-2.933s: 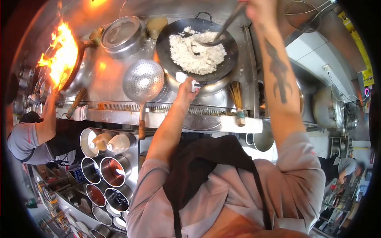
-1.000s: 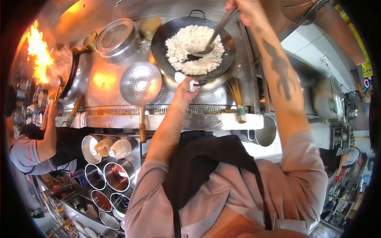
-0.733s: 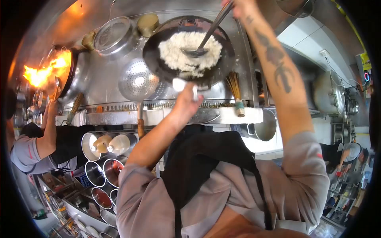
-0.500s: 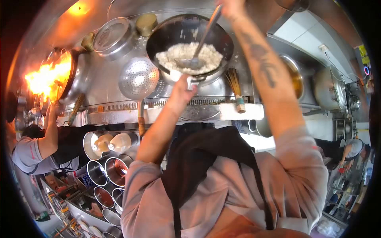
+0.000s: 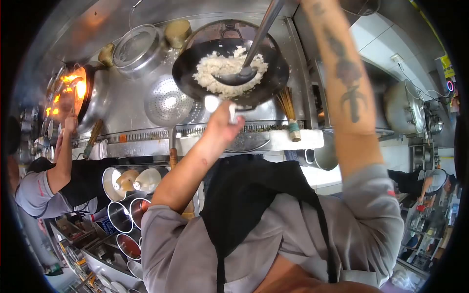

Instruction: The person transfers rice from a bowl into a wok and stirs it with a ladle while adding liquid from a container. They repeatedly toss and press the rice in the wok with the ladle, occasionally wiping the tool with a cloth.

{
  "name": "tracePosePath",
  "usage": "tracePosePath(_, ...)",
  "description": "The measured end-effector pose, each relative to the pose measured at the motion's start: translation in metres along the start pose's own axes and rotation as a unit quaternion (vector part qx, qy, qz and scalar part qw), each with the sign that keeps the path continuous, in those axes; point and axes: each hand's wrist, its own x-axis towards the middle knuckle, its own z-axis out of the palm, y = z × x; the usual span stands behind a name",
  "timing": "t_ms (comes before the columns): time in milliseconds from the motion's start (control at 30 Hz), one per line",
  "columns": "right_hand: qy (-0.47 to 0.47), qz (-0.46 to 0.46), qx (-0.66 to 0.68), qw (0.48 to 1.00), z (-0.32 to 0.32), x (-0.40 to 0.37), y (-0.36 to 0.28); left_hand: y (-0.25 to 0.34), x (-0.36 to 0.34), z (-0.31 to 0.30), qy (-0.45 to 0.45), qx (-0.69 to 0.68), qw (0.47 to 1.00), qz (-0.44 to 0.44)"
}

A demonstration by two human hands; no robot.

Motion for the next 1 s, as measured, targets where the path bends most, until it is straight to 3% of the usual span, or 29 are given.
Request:
tracePosePath(67, 0.032, -0.025, -0.178, 0.983, -0.011, -0.03, 0.064, -0.002, 0.033, -0.013, -0.033, -0.016, 0.999, 0.036)
tracePosePath(100, 0.086, -0.017, -0.124, 0.988, -0.018, -0.046, 0.106, -0.019, 0.048, -0.042, -0.022, 0.005, 0.999, 0.028)
tracePosePath(133, 0.023, -0.044, -0.115, 0.992, -0.039, -0.048, 0.123, -0.045, 0.064, -0.08, -0.014, 0.025, 0.999, 0.024)
tracePosePath(200, -0.019, -0.09, -0.011, 0.996, -0.025, -0.049, 0.092, -0.065, 0.049, -0.102, -0.008, 0.048, 0.999, 0.017)
tracePosePath(267, 0.084, -0.057, -0.051, 0.994, 0.006, -0.054, 0.007, -0.056, 0.018, -0.087, -0.011, 0.052, 0.998, 0.024)
tracePosePath(300, 0.065, -0.122, -0.06, 0.989, 0.003, -0.046, -0.015, -0.039, 0.031, -0.072, 0.013, 0.061, 0.998, 0.025)
tracePosePath(367, -0.017, -0.204, -0.012, 0.979, -0.01, -0.02, -0.054, 0.004, 0.074, -0.051, -0.02, 0.068, 0.995, 0.064)
tracePosePath(400, -0.024, -0.237, -0.02, 0.971, -0.009, -0.013, -0.07, 0.024, 0.095, -0.048, -0.021, 0.07, 0.997, 0.031)
tracePosePath(433, -0.032, -0.266, -0.03, 0.963, -0.008, -0.007, -0.08, 0.029, 0.133, -0.057, -0.029, 0.042, 0.998, 0.028)
tracePosePath(533, -0.039, -0.334, -0.076, 0.939, -0.016, 0.001, -0.08, 0.027, 0.147, -0.053, -0.026, 0.057, 0.997, 0.049)
tracePosePath(600, -0.035, -0.299, -0.157, 0.941, -0.045, 0.003, -0.008, 0.026, 0.154, -0.06, -0.031, 0.055, 0.998, 0.029)
tracePosePath(667, -0.019, -0.066, -0.143, 0.987, -0.065, -0.017, 0.123, 0.025, 0.157, -0.06, -0.028, 0.061, 0.997, 0.03)
tracePosePath(700, -0.034, 0.039, -0.034, 0.998, -0.053, -0.017, 0.18, 0.024, 0.154, -0.056, -0.012, 0.048, 0.998, 0.034)
tracePosePath(733, -0.022, 0.049, -0.1, 0.994, -0.058, 0.011, 0.187, 0.024, 0.152, -0.055, -0.006, 0.05, 0.998, 0.04)
tracePosePath(767, -0.067, 0.047, -0.06, 0.995, -0.056, 0.039, 0.178, 0.028, 0.154, -0.05, -0.003, 0.049, 0.997, 0.052)
tracePosePath(800, -0.088, -0.028, -0.142, 0.986, -0.06, 0.067, 0.168, 0.023, 0.148, -0.056, 0.009, 0.05, 0.997, 0.053)
tracePosePath(867, 0.044, -0.064, -0.086, 0.993, -0.005, 0.045, 0.08, 0.027, 0.147, -0.05, -0.003, 0.044, 0.998, 0.053)
tracePosePath(900, 0.023, -0.086, -0.005, 0.996, 0.003, 0.03, 0.054, 0.024, 0.143, -0.052, -0.004, 0.044, 0.998, 0.049)
tracePosePath(1000, 0.03, -0.086, -0.164, 0.982, 0.008, -0.006, 0.114, 0.023, 0.137, -0.044, 0.021, 0.056, 0.997, 0.043)
